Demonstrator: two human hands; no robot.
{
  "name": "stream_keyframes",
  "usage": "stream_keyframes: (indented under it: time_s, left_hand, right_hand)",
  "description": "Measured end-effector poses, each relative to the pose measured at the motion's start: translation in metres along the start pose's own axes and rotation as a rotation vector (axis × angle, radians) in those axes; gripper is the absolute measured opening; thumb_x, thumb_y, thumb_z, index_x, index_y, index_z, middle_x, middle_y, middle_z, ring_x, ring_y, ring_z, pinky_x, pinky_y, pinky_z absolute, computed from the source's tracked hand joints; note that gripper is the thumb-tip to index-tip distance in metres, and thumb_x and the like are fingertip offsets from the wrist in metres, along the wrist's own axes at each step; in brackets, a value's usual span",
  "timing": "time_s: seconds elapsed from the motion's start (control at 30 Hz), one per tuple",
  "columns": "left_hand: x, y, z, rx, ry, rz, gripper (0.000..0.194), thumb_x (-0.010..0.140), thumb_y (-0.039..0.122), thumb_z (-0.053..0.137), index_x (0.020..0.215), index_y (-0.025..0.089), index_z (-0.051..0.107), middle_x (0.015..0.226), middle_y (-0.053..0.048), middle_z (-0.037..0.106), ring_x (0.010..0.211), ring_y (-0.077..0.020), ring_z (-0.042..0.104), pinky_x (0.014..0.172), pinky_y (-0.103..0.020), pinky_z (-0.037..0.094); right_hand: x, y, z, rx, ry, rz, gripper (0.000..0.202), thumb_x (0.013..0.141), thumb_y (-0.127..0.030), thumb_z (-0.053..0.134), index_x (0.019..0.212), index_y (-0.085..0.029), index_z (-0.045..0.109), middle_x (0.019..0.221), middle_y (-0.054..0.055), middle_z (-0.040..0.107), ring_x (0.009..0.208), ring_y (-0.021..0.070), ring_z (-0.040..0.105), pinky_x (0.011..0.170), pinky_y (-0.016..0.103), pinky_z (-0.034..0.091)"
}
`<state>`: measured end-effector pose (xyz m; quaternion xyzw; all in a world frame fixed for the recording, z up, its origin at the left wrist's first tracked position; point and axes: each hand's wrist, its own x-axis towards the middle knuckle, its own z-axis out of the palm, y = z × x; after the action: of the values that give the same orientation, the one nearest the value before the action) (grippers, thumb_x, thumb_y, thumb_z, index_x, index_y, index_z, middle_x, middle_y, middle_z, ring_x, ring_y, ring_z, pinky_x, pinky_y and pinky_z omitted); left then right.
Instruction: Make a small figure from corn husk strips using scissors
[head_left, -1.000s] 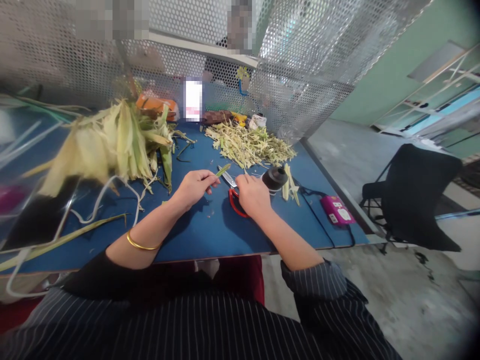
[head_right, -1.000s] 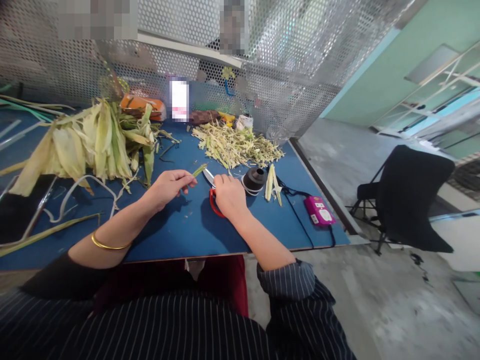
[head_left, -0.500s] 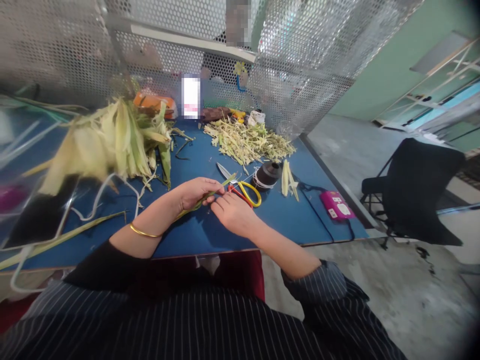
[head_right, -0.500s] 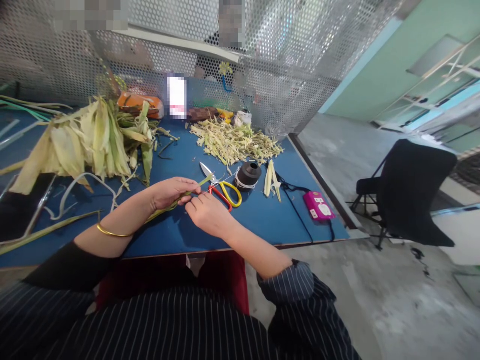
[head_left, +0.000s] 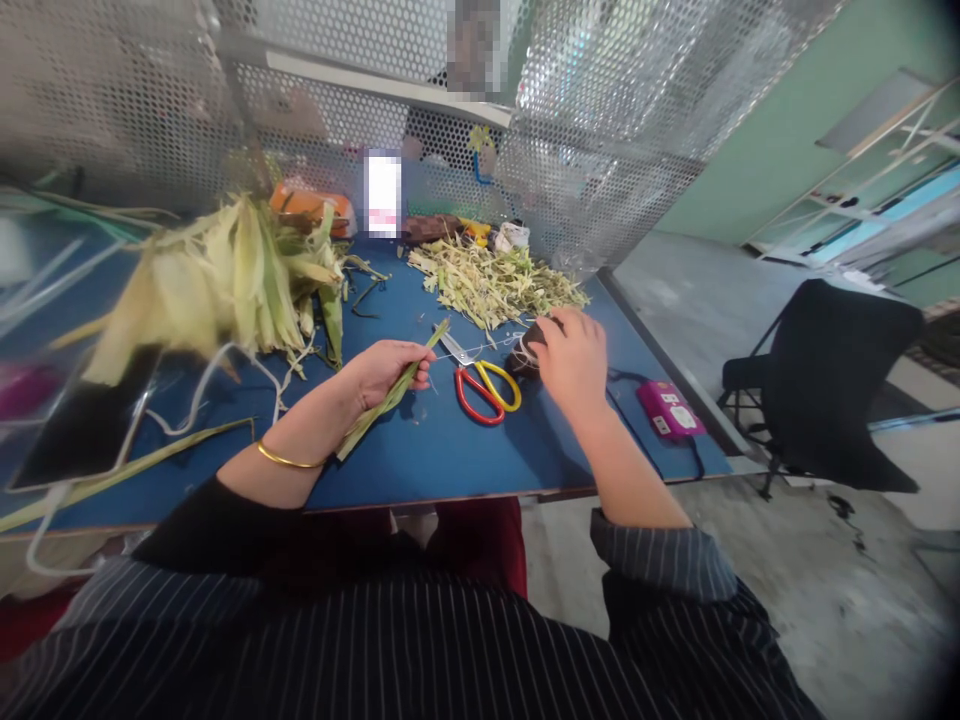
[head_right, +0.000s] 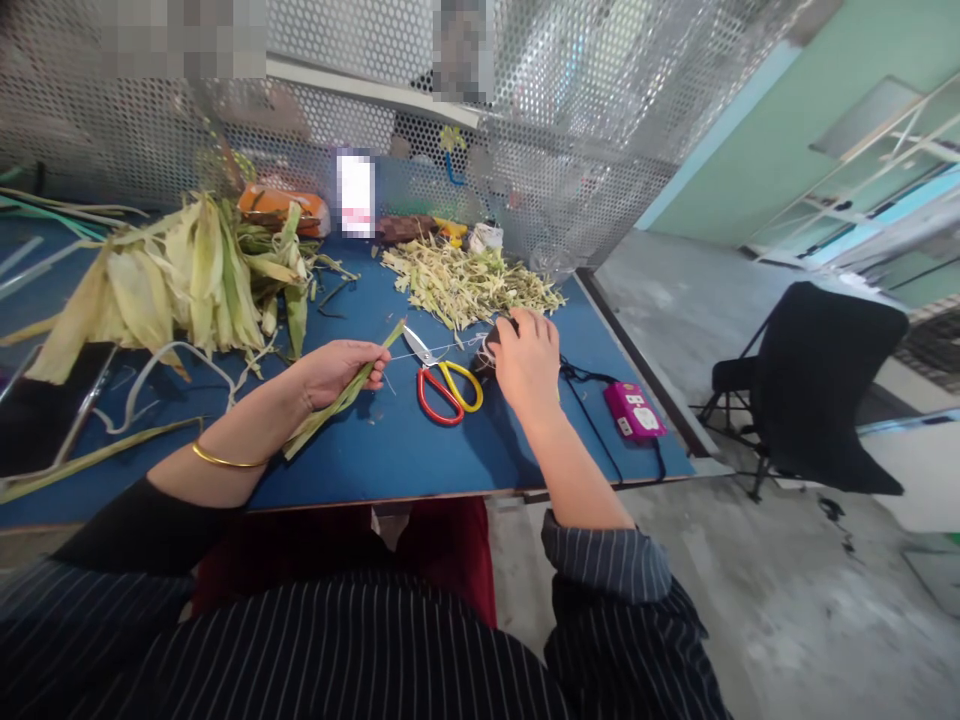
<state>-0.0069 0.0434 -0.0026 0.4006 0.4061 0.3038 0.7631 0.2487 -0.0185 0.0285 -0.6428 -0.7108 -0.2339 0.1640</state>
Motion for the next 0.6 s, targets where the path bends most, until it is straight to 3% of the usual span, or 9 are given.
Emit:
stream_keyframes:
  time_s: [0.07, 0.1, 0.2, 0.3, 0.47, 0.6]
  left_hand:
    - [0.000, 0.000, 0.001, 0.002, 0.033, 0.030, 0.012, 0.080, 0.014, 0.056, 0.072, 0.009, 0.062, 0.059, -0.001, 0.053, 0.048, -0.0082, 0.053, 0.055, -0.024, 0.052]
    - [0.000, 0.000, 0.001, 0.002, 0.047, 0.041, 0.012, 0.080, 0.013, 0.056, 0.071, 0.009, 0.062, 0.058, -0.001, 0.052, 0.048, -0.0081, 0.053, 0.055, -0.024, 0.052]
    - [-0.001, 0.000, 0.003, -0.003, 0.061, 0.061, 0.012, 0.080, 0.012, 0.057, 0.069, 0.009, 0.061, 0.058, -0.001, 0.053, 0.049, -0.0083, 0.053, 0.055, -0.024, 0.053]
    - [-0.002, 0.002, 0.002, -0.006, 0.073, 0.055, 0.013, 0.080, 0.012, 0.056, 0.069, 0.009, 0.062, 0.057, -0.001, 0.053, 0.048, -0.0084, 0.053, 0.056, -0.025, 0.053]
    - [-0.002, 0.005, -0.001, -0.032, 0.090, 0.112, 0.012, 0.080, 0.011, 0.056, 0.070, 0.008, 0.062, 0.058, 0.000, 0.052, 0.048, -0.0081, 0.052, 0.055, -0.026, 0.053]
    - [-0.003, 0.009, -0.002, -0.064, 0.108, 0.117, 0.014, 0.082, 0.010, 0.053, 0.070, 0.008, 0.062, 0.056, -0.001, 0.052, 0.047, -0.0078, 0.051, 0.054, -0.025, 0.052]
  right_hand:
    - [-0.009, -0.009, -0.002, 0.006, 0.019, -0.001, 0.041, 0.087, -0.027, 0.049, 0.125, -0.012, 0.048, 0.130, 0.018, 0.045, 0.122, 0.0325, 0.037, 0.096, 0.047, 0.031]
    - [-0.016, -0.017, -0.002, 0.029, -0.002, -0.020, 0.040, 0.088, -0.029, 0.045, 0.125, -0.013, 0.048, 0.126, 0.017, 0.049, 0.118, 0.0309, 0.041, 0.094, 0.044, 0.035]
    - [-0.033, -0.046, 0.003, 0.102, -0.274, -0.073, 0.035, 0.087, -0.035, 0.046, 0.117, -0.016, 0.052, 0.105, 0.013, 0.058, 0.090, 0.0247, 0.055, 0.074, 0.034, 0.043]
    - [-0.037, -0.061, 0.009, 0.087, -0.404, -0.064, 0.035, 0.084, -0.023, 0.047, 0.116, -0.011, 0.049, 0.100, 0.014, 0.059, 0.089, 0.0244, 0.056, 0.074, 0.032, 0.043]
    - [-0.036, -0.045, -0.003, 0.127, -0.614, -0.017, 0.042, 0.078, -0.017, 0.049, 0.119, -0.009, 0.047, 0.098, 0.016, 0.061, 0.083, 0.0234, 0.059, 0.068, 0.031, 0.042]
    - [-0.048, -0.020, -0.027, 0.367, -0.782, 0.044, 0.062, 0.072, -0.016, 0.054, 0.132, -0.016, 0.039, 0.104, 0.011, 0.062, 0.085, 0.0205, 0.060, 0.068, 0.028, 0.042]
